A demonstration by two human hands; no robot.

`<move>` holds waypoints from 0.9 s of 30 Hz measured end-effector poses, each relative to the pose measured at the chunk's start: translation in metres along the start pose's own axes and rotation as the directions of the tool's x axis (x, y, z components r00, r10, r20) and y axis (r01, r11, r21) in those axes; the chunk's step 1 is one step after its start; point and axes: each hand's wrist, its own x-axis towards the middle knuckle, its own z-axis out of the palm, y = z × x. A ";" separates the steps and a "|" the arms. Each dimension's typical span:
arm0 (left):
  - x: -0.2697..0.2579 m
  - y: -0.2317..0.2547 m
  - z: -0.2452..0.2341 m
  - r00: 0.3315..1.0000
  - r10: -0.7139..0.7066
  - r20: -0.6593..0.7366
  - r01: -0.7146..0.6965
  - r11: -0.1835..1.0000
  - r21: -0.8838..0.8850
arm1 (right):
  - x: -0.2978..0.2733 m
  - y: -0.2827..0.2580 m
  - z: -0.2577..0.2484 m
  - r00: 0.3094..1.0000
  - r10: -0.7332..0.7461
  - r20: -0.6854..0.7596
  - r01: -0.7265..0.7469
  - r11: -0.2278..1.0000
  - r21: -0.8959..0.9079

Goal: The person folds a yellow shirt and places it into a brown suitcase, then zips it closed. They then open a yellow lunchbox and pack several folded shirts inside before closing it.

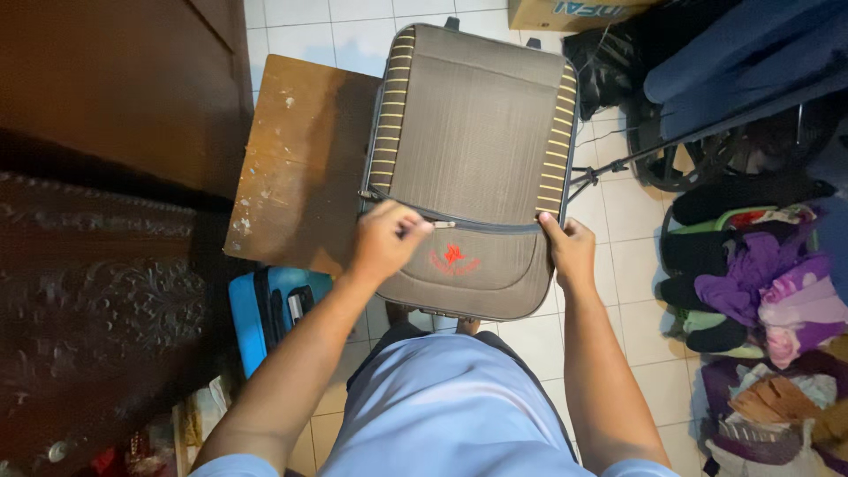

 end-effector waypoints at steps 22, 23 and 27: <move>0.017 -0.027 -0.020 0.993 -0.086 0.078 0.037 0.871 0.490 | -0.080 -0.029 0.053 0.699 -0.693 0.177 0.674 0.557 -0.485; 0.022 -0.025 -0.025 0.994 -0.056 0.089 0.006 0.871 0.491 | -0.078 -0.031 0.053 0.701 -0.691 0.177 0.673 0.559 -0.485; 0.025 -0.019 -0.040 0.951 -0.257 0.173 0.132 0.841 0.525 | -0.082 -0.031 0.043 0.694 -0.700 0.167 0.703 0.609 -0.367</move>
